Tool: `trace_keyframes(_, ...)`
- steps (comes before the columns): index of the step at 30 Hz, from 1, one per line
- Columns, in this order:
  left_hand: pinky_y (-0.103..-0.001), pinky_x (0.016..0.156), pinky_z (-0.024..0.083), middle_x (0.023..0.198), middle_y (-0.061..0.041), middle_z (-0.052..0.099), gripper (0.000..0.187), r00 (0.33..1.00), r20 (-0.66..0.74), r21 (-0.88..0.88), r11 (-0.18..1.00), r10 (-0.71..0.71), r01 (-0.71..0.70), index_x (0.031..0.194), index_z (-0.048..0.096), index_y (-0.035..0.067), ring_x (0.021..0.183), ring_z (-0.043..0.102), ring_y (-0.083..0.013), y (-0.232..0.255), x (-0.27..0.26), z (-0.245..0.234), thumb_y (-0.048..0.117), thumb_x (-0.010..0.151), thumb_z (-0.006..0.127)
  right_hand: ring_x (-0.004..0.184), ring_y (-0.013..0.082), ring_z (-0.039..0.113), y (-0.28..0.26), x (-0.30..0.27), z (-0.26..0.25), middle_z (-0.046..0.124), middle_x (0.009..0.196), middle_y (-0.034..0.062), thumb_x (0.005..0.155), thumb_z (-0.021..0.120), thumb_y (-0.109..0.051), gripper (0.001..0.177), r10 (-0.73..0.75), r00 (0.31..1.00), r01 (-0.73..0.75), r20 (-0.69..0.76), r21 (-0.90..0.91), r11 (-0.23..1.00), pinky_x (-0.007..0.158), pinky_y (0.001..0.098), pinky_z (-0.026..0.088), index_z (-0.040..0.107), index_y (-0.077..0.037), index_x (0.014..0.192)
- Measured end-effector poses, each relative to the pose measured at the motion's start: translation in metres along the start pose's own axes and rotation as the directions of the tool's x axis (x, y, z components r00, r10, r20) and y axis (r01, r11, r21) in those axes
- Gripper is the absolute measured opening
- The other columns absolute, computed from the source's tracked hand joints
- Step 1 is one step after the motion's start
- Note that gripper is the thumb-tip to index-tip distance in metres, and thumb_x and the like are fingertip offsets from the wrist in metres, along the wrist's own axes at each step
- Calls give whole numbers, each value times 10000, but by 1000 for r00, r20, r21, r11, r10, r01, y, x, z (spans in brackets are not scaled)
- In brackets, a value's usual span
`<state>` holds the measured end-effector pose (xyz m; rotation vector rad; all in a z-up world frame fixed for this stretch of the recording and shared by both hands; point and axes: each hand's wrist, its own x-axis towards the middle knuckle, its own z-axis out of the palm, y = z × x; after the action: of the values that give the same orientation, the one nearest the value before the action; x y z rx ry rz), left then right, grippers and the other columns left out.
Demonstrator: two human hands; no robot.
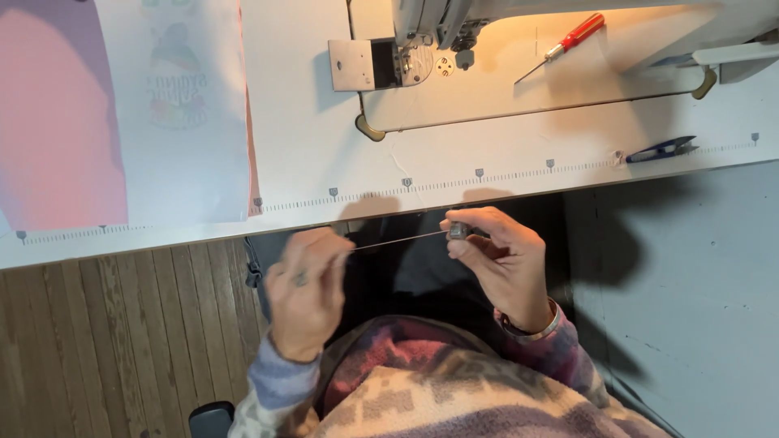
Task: Sewing pieces of leather material together using an industrial sewing machine.
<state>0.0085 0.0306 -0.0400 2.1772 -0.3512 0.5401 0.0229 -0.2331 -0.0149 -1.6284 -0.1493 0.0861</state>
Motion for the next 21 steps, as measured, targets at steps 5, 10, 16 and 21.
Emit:
trace_keyframes(5,-261,461,446,990,-99,697,112,992,-94,218,971,-79,98,1078,650,60,647,627,-168,-19,-16,-38,23,982,693,987,103,688,2,3,-7,715,1133,96,996,680,21,265,5,994,2,-106,60,998,838,252,621,676,21,1261)
trace_keyframes(10,-261,623,559,1110,-79,653,75,954,-57,281,912,-295,299,1165,604,89,836,694,-163,-20,-32,-80,47,1109,632,999,123,691,-6,2,-2,698,1144,110,1004,677,18,253,-26,991,24,-134,-17,1000,832,263,634,672,28,1257)
trace_keyframes(16,-367,601,552,1073,-64,727,168,622,221,439,646,-751,624,1135,689,113,723,702,-218,-26,-33,-126,93,969,703,988,108,684,-13,4,2,697,1142,101,954,717,55,288,-74,992,54,-100,-194,979,832,247,598,686,19,1238)
trace_keyframes(21,-330,723,580,1120,-61,739,300,775,163,356,769,-611,531,1251,722,146,855,715,-178,-19,-21,-116,99,956,722,1024,172,668,-38,19,15,709,1133,90,839,799,43,355,-234,972,224,36,-452,863,880,286,562,717,-4,1181)
